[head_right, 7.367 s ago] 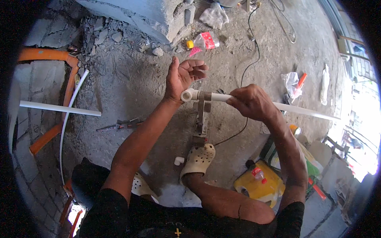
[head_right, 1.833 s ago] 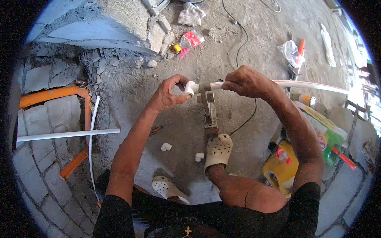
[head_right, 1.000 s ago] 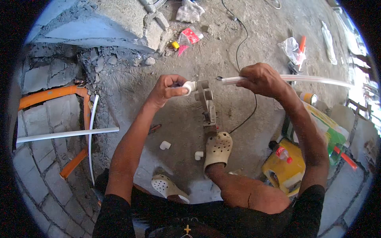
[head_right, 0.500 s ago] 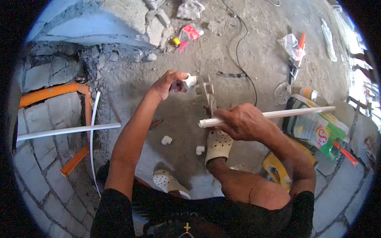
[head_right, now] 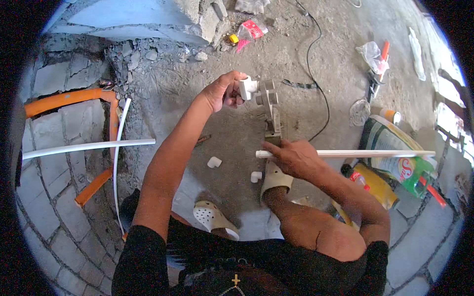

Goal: Connecting and fitting PVC pipes for a plumbing installation within a building under construction.

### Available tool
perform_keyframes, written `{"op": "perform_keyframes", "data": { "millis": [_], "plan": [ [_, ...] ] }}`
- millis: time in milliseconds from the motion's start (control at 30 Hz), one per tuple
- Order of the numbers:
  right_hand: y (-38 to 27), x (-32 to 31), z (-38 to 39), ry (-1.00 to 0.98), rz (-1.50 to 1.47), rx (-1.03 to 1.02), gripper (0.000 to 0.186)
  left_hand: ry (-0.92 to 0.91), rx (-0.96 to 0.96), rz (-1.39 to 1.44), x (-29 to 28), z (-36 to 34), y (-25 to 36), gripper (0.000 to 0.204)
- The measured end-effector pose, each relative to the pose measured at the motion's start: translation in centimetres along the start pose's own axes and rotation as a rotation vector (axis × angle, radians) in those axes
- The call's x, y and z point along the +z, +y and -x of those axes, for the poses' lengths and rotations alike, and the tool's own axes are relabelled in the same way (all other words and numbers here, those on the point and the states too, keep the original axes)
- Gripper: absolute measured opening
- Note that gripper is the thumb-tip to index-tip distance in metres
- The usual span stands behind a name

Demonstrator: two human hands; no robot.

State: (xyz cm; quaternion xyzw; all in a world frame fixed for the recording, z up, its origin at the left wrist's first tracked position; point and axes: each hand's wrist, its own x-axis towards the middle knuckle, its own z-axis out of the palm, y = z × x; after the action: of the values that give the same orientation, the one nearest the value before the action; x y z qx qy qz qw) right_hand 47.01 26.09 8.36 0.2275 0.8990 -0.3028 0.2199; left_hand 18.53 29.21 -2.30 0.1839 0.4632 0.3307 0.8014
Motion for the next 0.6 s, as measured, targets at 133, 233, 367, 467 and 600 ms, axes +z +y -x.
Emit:
{"op": "perform_keyframes", "data": {
  "millis": [133,233,367,467,600],
  "plan": [
    [0.1,0.1,0.2,0.012,0.071,0.034,0.047,-0.021,-0.065,0.009,0.7,0.0,0.7,0.048],
    [0.5,0.1,0.3,0.006,0.084,0.033,0.048,-0.002,-0.019,0.057,0.9,0.3,0.8,0.045],
    [0.0,-0.6,0.2,0.021,0.066,0.023,0.047,0.019,0.014,0.055,0.9,0.6,0.6,0.043],
    [-0.2,-0.7,0.1,-0.022,0.078,0.063,0.047,0.007,0.226,-0.182,0.0,0.5,-0.1,0.041],
    [0.7,-0.2,0.7,0.048,0.071,0.019,0.049,-0.044,0.377,-0.302,-0.5,0.4,-0.5,0.037]
  ]
}}
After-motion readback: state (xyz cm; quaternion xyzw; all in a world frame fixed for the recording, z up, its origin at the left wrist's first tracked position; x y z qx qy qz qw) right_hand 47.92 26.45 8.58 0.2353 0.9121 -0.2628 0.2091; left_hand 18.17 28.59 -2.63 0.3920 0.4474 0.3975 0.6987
